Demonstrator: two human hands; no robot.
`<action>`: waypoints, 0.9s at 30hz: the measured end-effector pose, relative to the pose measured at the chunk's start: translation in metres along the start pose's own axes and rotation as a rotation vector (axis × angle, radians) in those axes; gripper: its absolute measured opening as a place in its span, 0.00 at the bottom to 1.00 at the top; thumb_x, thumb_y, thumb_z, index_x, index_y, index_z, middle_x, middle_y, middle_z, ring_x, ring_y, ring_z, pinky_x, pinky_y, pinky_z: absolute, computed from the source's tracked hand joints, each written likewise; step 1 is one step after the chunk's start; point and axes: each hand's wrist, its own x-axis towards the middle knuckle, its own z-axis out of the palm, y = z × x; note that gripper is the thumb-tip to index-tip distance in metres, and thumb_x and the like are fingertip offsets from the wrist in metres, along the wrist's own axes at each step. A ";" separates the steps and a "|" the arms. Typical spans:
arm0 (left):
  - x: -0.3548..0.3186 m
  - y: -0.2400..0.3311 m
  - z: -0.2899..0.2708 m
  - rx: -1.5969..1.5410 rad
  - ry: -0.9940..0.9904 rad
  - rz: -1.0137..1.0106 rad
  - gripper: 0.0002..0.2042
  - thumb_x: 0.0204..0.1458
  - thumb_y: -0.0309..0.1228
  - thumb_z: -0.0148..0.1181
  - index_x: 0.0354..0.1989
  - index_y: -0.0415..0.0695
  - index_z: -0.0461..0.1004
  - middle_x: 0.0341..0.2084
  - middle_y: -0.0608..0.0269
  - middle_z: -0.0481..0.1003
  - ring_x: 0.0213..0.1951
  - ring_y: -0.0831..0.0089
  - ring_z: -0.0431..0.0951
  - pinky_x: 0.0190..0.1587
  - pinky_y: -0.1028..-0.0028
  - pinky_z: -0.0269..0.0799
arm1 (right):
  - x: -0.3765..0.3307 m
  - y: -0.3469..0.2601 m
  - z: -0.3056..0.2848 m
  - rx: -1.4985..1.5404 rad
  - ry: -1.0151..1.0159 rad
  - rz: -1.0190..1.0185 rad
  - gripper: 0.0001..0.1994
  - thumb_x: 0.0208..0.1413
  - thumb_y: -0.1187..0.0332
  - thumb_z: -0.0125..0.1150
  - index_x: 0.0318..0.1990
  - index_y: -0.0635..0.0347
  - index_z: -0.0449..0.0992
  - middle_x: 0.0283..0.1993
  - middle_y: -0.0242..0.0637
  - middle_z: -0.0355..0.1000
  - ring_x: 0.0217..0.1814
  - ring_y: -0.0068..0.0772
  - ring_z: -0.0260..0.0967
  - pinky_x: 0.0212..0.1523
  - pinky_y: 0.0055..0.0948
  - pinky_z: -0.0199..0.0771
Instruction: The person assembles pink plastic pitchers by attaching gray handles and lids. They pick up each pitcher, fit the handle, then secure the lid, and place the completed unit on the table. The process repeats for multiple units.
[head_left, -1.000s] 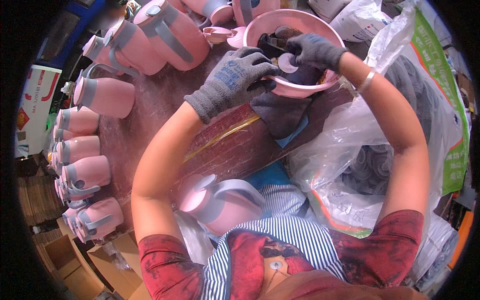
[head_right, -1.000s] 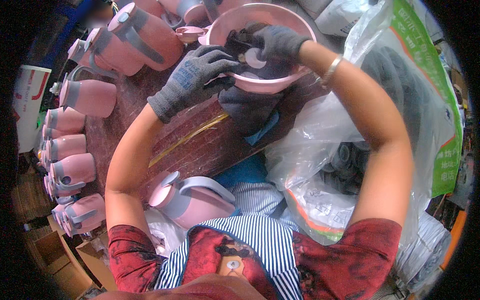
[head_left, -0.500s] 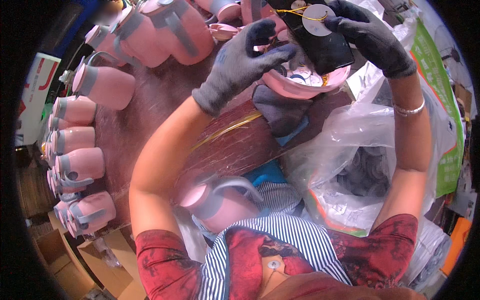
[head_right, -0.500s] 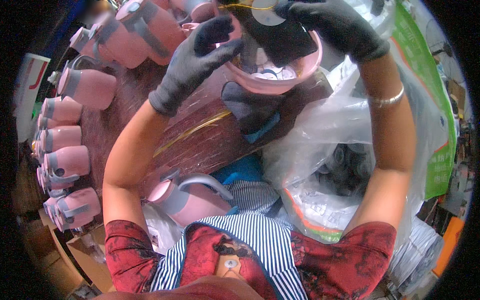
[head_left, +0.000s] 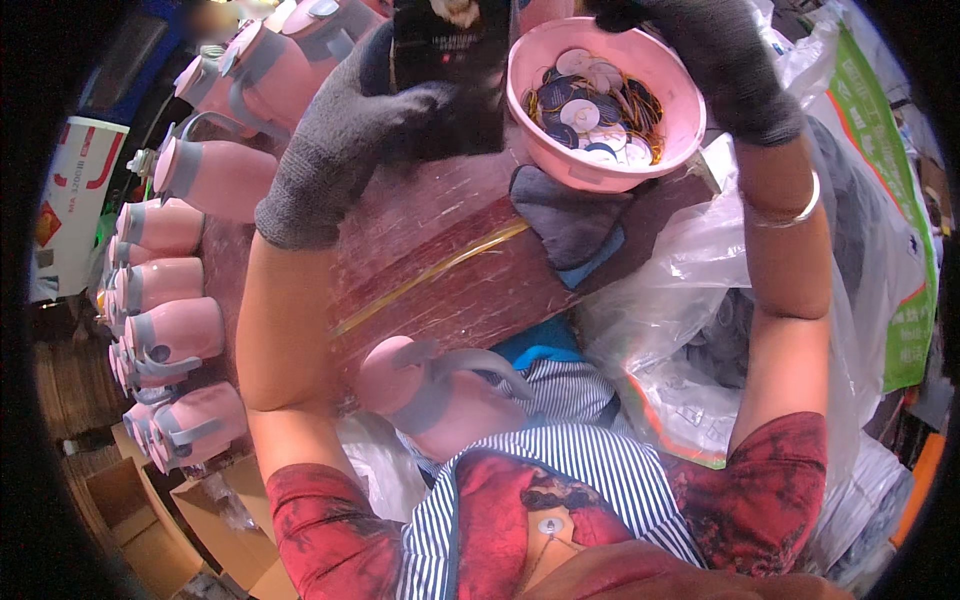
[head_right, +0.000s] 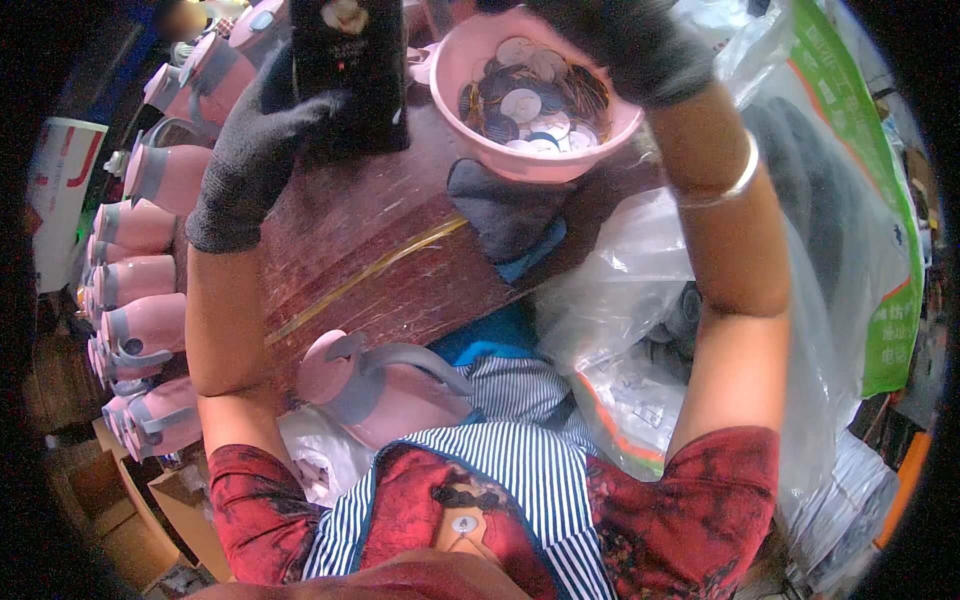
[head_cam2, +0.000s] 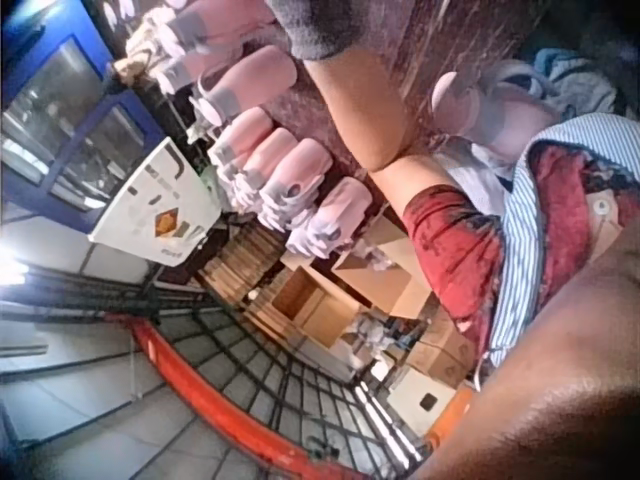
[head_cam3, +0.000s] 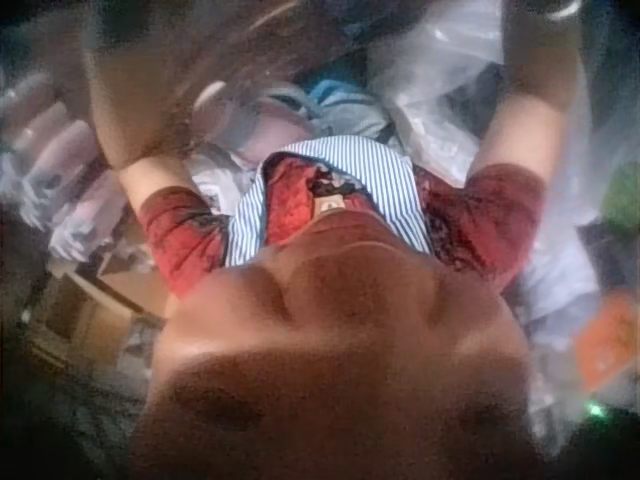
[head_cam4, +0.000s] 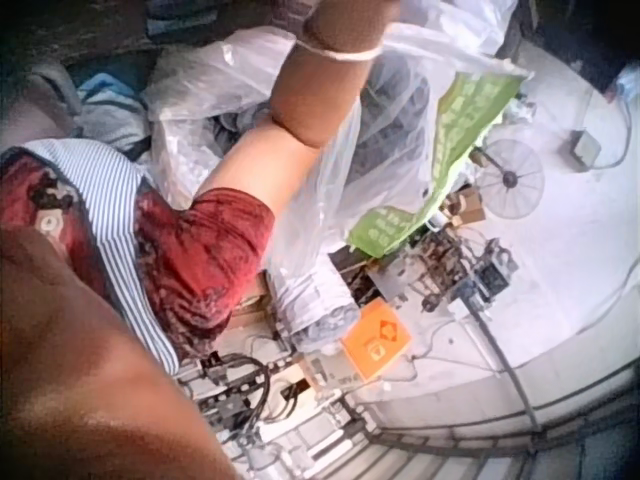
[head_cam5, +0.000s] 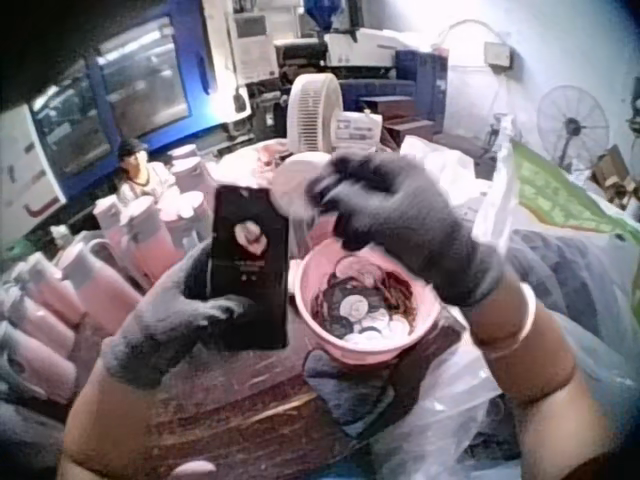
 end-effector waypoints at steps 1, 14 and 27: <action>-0.004 0.002 -0.004 0.062 -0.024 -0.077 0.28 0.53 0.26 0.65 0.64 0.37 0.65 0.55 0.59 0.74 0.54 0.69 0.74 0.57 0.69 0.71 | 0.000 -0.012 -0.008 0.054 0.044 0.033 0.10 0.63 0.65 0.60 0.41 0.63 0.78 0.29 0.26 0.74 0.28 0.17 0.71 0.29 0.18 0.72; 0.095 -0.147 0.011 -0.051 0.373 -0.078 0.22 0.48 0.23 0.66 0.54 0.42 0.71 0.44 0.63 0.79 0.44 0.71 0.79 0.47 0.71 0.77 | -0.031 0.183 -0.032 -1.227 -0.439 0.054 0.13 0.57 0.60 0.59 0.41 0.60 0.77 0.40 0.50 0.75 0.48 0.54 0.73 0.50 0.47 0.72; 0.139 -0.168 0.007 1.179 0.303 -0.429 0.42 0.48 0.52 0.64 0.63 0.31 0.60 0.57 0.37 0.70 0.56 0.47 0.75 0.57 0.57 0.72 | -0.033 0.168 0.011 -1.207 -0.984 0.216 0.54 0.36 0.45 0.74 0.73 0.45 0.53 0.72 0.56 0.55 0.72 0.65 0.53 0.73 0.50 0.50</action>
